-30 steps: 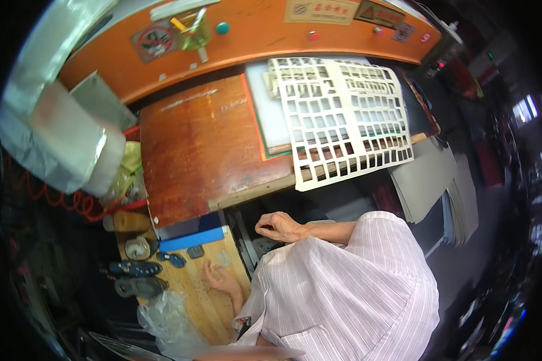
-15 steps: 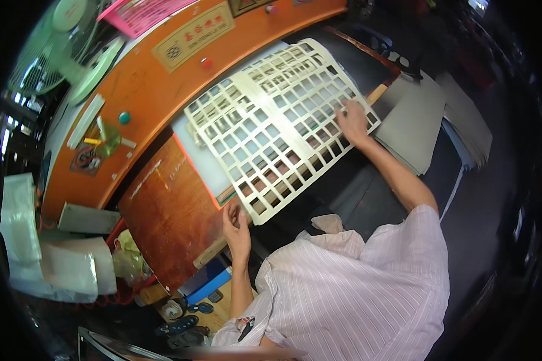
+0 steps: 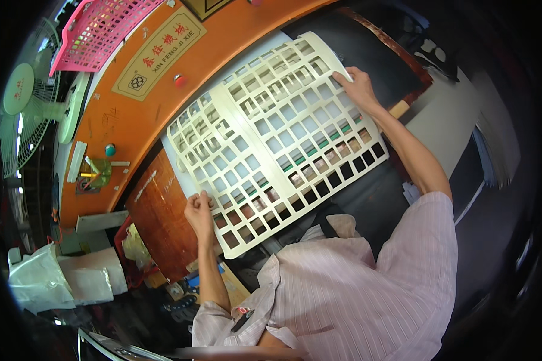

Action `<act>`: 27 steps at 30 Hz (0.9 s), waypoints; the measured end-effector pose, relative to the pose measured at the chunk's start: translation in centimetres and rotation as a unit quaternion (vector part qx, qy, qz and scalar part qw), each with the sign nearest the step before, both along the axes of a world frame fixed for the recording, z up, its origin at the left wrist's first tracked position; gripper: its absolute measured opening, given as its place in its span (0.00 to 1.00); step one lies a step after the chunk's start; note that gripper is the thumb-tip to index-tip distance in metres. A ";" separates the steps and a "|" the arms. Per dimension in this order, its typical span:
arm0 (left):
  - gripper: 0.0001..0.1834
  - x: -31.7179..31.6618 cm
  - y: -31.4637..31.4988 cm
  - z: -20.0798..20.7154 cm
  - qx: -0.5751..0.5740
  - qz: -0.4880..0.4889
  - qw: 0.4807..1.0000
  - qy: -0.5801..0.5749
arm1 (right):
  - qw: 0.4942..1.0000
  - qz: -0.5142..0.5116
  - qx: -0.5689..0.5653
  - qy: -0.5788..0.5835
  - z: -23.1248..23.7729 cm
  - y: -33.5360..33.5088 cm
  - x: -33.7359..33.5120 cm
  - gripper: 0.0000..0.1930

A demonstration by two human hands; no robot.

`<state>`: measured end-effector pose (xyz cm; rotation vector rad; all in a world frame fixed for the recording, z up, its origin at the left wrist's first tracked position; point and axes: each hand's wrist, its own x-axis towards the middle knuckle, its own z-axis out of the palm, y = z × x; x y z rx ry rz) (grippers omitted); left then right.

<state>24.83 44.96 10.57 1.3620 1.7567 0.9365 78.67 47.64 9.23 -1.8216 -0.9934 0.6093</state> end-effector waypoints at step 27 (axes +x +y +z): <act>0.23 -3.3 0.3 1.4 -0.093 -0.109 0.973 -0.179 | 0.918 0.208 -0.284 0.183 4.3 -11.6 1.4 0.30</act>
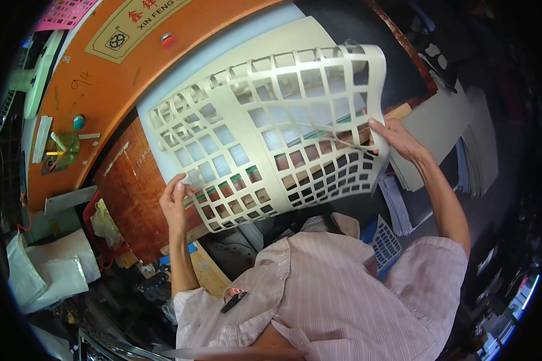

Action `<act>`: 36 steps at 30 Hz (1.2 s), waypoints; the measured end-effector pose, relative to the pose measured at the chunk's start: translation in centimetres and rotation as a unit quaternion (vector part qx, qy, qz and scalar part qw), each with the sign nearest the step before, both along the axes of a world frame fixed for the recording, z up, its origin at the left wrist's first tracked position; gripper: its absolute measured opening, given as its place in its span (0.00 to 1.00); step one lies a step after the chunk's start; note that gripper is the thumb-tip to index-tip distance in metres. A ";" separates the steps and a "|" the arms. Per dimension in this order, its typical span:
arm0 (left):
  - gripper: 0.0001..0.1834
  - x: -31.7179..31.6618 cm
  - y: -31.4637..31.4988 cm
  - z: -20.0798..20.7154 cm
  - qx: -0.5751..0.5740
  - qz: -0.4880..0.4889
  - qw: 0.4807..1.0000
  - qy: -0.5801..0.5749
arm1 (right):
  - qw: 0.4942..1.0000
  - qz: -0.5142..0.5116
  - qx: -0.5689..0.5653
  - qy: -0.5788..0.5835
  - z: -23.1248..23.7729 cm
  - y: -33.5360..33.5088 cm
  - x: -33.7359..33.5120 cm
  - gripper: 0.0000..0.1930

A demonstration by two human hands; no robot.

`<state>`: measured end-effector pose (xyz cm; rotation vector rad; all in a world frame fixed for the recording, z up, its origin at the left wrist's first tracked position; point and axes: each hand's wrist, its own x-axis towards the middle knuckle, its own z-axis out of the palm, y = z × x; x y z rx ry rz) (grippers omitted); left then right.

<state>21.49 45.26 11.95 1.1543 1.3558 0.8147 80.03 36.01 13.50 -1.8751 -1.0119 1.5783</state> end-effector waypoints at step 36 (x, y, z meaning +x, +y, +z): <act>0.16 0.4 -8.9 -4.9 0.098 0.208 0.963 0.142 | 0.988 -0.053 0.080 -0.121 -4.5 2.3 1.8 0.22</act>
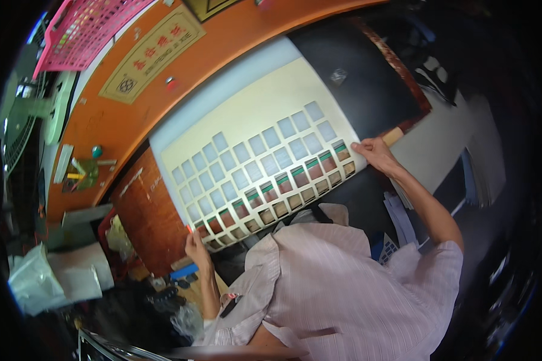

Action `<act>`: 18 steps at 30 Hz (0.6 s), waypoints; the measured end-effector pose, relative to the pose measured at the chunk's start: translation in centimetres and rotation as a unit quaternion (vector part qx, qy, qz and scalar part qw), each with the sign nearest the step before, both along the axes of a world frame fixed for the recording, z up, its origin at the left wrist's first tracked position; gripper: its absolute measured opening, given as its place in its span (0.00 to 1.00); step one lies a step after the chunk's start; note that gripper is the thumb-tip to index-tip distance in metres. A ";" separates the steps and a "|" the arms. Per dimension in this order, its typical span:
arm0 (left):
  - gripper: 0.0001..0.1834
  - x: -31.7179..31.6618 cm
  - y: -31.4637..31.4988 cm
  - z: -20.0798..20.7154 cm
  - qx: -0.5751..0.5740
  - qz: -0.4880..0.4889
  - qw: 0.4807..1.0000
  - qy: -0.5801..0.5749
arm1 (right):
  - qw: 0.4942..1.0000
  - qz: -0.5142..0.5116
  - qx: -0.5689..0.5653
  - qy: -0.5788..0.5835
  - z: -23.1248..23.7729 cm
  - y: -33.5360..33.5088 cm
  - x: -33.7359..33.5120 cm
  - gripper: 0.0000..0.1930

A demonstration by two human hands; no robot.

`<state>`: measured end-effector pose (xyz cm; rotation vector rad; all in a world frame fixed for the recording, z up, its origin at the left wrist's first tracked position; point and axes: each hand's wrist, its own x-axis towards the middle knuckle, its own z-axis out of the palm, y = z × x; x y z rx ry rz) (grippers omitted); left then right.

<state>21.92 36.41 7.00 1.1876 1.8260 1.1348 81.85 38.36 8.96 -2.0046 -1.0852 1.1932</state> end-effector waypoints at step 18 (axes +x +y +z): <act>0.21 13.7 -0.9 0.1 0.004 -0.094 0.941 0.326 | 0.914 0.045 0.138 -0.378 -0.7 16.9 5.2 0.46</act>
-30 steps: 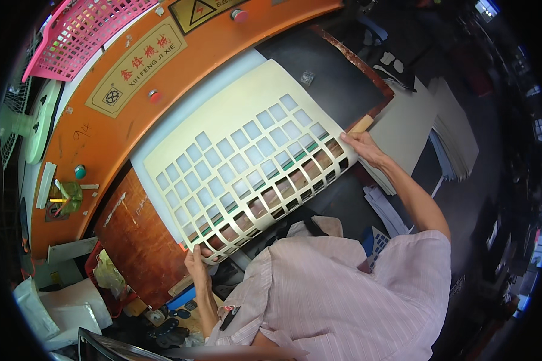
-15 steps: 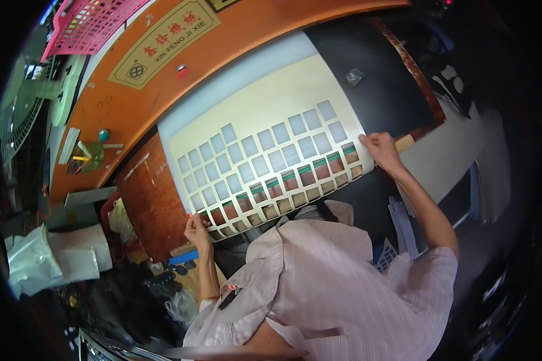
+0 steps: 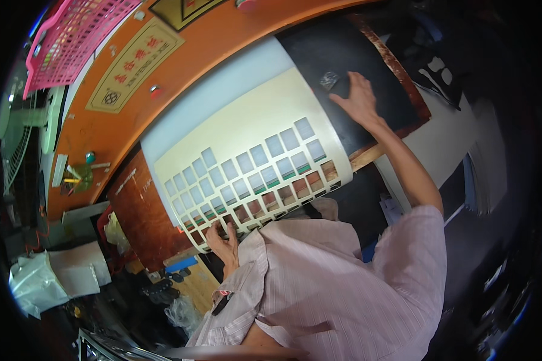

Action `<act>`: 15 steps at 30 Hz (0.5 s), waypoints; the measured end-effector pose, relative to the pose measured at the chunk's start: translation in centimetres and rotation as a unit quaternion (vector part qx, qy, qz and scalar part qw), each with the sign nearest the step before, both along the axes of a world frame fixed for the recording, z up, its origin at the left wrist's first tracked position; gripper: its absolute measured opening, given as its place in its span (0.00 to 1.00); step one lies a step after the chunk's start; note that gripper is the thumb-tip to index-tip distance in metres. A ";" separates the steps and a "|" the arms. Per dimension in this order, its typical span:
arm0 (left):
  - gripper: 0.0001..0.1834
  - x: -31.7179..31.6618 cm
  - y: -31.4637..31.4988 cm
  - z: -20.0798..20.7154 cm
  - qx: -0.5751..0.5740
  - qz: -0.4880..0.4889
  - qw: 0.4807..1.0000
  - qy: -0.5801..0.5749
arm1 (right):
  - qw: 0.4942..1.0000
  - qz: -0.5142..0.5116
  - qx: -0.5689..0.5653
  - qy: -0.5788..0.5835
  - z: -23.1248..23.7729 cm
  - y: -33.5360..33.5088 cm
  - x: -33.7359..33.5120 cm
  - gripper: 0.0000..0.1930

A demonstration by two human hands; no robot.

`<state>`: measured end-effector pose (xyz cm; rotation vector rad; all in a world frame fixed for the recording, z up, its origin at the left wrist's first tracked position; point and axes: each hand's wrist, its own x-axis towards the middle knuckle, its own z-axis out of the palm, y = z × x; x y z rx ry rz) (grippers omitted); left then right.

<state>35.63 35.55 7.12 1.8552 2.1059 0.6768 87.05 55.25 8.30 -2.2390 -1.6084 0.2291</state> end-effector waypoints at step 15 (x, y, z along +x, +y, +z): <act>0.27 -2.0 1.3 -6.6 0.041 0.016 0.998 0.050 | 0.998 -0.005 0.038 0.049 -3.5 2.4 -2.2 0.37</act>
